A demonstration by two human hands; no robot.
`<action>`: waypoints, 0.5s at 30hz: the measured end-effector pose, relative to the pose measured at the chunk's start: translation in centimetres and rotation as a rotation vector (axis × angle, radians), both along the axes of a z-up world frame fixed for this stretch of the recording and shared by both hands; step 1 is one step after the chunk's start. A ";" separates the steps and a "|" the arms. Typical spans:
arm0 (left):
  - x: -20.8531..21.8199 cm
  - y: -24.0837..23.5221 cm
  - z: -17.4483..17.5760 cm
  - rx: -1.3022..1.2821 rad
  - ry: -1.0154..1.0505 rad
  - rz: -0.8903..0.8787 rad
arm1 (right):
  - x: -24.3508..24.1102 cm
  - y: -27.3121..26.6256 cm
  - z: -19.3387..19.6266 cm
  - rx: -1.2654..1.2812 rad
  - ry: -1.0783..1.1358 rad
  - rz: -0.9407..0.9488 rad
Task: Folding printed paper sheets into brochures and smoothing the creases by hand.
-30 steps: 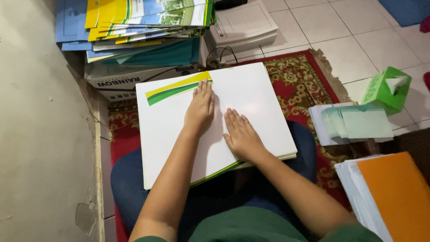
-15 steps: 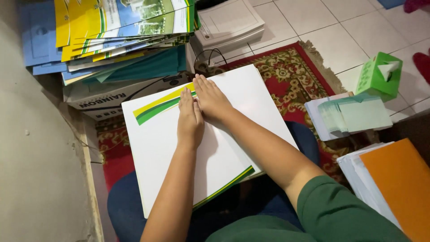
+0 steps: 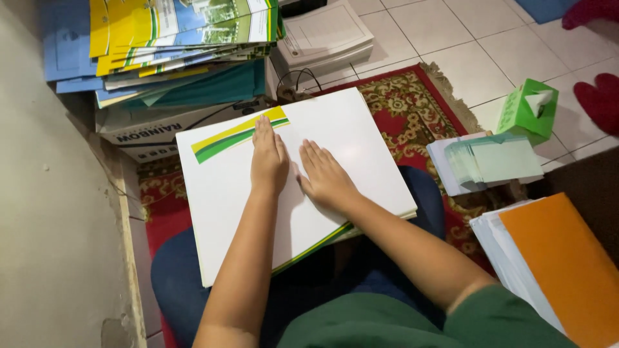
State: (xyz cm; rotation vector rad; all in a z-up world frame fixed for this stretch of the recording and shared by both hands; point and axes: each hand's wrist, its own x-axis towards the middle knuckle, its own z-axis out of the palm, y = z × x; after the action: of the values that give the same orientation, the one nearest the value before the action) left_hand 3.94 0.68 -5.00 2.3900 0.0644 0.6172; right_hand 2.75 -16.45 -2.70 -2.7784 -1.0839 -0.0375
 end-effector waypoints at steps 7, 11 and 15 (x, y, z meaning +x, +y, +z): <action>-0.6 -0.1 0.3 -0.087 -0.064 -0.017 | -4.2 -2.4 0.6 -0.061 0.079 -0.003; -0.1 -0.1 0.0 -0.060 -0.071 -0.011 | 0.6 0.6 -1.0 -0.058 0.077 0.015; 0.2 0.1 -0.7 -0.148 -0.063 -0.015 | 6.7 4.8 -2.7 -0.032 -0.092 0.080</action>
State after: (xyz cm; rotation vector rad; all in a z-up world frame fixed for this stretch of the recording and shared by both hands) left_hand 4.18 0.76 -5.69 2.2249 0.0628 0.6566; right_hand 9.41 -11.63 -5.37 -2.7829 -1.2276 -0.1408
